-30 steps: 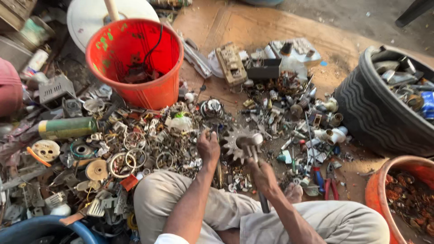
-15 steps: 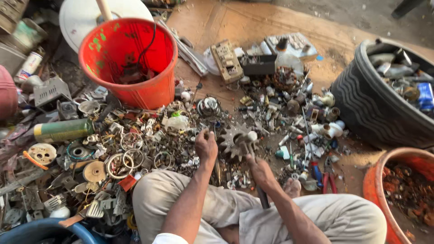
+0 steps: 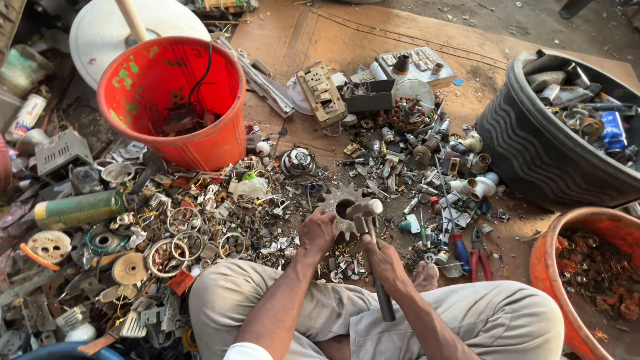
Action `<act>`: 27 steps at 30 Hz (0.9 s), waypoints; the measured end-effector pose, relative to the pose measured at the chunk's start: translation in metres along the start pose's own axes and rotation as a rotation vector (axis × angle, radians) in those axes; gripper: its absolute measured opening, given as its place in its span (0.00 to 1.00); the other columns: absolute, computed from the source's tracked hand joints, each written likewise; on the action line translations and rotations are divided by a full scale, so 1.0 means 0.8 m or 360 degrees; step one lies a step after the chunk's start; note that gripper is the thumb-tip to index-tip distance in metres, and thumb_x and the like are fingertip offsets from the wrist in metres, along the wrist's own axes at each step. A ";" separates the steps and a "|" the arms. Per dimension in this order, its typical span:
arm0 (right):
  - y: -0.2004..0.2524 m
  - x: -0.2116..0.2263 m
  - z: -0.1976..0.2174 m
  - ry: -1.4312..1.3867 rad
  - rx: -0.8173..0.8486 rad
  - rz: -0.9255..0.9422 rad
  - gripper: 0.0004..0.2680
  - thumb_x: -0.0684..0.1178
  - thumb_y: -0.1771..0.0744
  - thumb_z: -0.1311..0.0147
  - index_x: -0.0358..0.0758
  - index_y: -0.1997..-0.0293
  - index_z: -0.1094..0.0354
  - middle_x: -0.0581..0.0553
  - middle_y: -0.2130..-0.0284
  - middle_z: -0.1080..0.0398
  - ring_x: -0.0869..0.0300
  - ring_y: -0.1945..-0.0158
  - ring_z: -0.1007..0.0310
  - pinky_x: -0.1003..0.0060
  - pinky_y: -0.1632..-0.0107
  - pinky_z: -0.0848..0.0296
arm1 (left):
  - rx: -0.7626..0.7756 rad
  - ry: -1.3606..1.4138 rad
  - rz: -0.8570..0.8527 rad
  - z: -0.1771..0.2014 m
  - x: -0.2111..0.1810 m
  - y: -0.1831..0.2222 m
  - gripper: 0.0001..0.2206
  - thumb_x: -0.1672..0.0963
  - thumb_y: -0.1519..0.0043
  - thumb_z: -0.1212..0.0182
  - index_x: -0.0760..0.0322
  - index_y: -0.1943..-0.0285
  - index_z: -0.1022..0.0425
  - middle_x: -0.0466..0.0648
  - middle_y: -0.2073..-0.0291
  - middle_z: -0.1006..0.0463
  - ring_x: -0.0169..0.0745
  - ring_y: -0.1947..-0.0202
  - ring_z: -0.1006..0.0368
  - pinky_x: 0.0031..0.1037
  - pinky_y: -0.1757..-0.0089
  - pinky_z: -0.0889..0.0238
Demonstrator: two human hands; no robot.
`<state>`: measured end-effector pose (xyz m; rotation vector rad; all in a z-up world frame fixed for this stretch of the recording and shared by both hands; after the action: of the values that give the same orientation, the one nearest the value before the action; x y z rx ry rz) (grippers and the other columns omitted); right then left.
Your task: The person sits on the ground amidst a large pile of scrap metal and debris. They use a hammer to strike and break apart various metal components, such as gears and small mechanical parts, to separate them. The person handles the items one by one, striking them on a metal gear used as an anvil.
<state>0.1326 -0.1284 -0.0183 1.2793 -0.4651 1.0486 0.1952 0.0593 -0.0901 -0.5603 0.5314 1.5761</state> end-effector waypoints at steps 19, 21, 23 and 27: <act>-0.028 -0.023 -0.015 0.0582 -0.0064 0.0122 0.22 0.69 0.31 0.54 0.36 0.67 0.33 0.43 0.81 0.29 0.58 0.76 0.28 0.59 0.69 0.30 | 0.0093 0.0307 0.0306 -0.006 0.020 -0.003 0.05 0.60 0.41 0.32 0.60 0.57 0.16 0.47 0.57 0.24 0.39 0.60 0.26 0.27 0.58 0.24; -0.027 -0.018 -0.014 0.0673 -0.0055 0.0079 0.22 0.70 0.31 0.56 0.36 0.66 0.34 0.43 0.80 0.28 0.56 0.75 0.27 0.56 0.68 0.30 | 0.0107 0.0312 0.0343 -0.006 0.020 -0.004 0.05 0.60 0.40 0.33 0.60 0.57 0.16 0.47 0.56 0.24 0.38 0.60 0.26 0.27 0.58 0.24; -0.022 -0.016 -0.014 0.0560 -0.0036 0.0029 0.22 0.70 0.32 0.57 0.36 0.65 0.34 0.41 0.79 0.29 0.54 0.75 0.27 0.53 0.68 0.28 | 0.0146 0.0384 0.0423 -0.007 0.023 -0.002 0.07 0.60 0.40 0.34 0.59 0.55 0.17 0.46 0.56 0.24 0.38 0.60 0.26 0.26 0.59 0.23; -0.021 -0.011 -0.009 0.0614 -0.0155 0.0201 0.24 0.72 0.32 0.58 0.36 0.65 0.32 0.38 0.78 0.28 0.52 0.74 0.27 0.52 0.67 0.29 | 0.0122 0.0346 0.0340 -0.012 0.026 -0.002 0.06 0.58 0.41 0.32 0.60 0.56 0.16 0.46 0.57 0.23 0.38 0.60 0.27 0.27 0.57 0.25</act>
<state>0.1408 -0.1237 -0.0362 0.9413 -0.2992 1.3289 0.1958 0.0692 -0.1111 -0.6370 0.8354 1.6973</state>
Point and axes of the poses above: each hand's wrist, its own y-axis away from the middle knuckle, its own z-axis out of the back of the hand, x = y × z, the point moved 7 cm from there along -y, towards the middle knuckle
